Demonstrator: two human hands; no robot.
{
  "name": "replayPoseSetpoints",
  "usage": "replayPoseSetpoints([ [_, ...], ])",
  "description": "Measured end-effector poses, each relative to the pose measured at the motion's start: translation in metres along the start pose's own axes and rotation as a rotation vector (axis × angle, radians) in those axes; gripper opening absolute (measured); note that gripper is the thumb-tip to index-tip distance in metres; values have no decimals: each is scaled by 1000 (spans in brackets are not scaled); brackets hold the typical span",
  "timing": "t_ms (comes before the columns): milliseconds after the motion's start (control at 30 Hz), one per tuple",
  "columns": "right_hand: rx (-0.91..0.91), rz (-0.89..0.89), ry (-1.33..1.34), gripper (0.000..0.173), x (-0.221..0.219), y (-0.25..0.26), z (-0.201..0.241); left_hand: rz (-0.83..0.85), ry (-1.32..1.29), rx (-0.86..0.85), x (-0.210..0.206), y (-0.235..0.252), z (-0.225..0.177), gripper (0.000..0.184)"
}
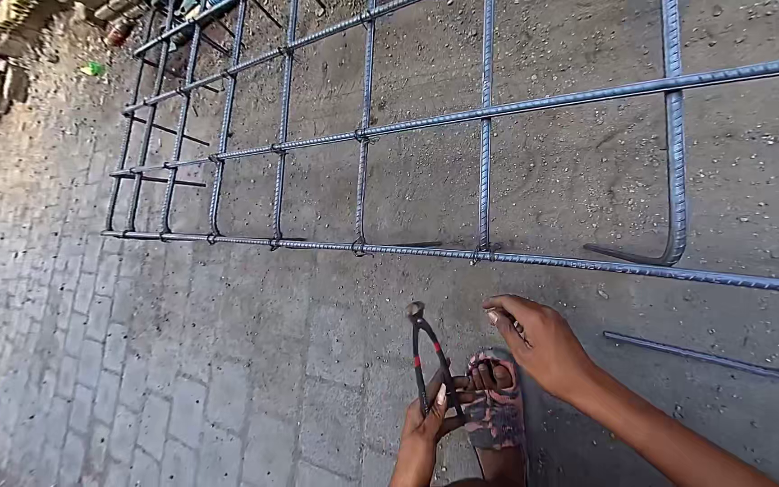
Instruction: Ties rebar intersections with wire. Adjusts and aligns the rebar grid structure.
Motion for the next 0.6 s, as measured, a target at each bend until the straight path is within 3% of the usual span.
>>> replayPoseSetpoints([
  [133, 104, -14, -51, 35, -7, -1, 31, 164, 162, -91, -18, 0, -49, 50],
  [267, 48, 54, 120, 46, -19, 1, 39, 169, 287, -167, -30, 2, -84, 49],
  [367, -15, -15, 312, 45, -24, 5, 34, 127, 425, -263, -35, 9, -90, 49],
  [600, -44, -130, 382, 42, -31, -1, 20, 61, 559, -334, -49, 8, -86, 51],
])
Point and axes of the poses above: each hand's wrist, its own y-axis towards the middle knuckle, its own x-axis out of the back of the hand, z = x × y, the point moved 10 cm from there along y, towards the middle knuckle, and after that the axes turned 3 degrees about z, right-handed, at the moved point
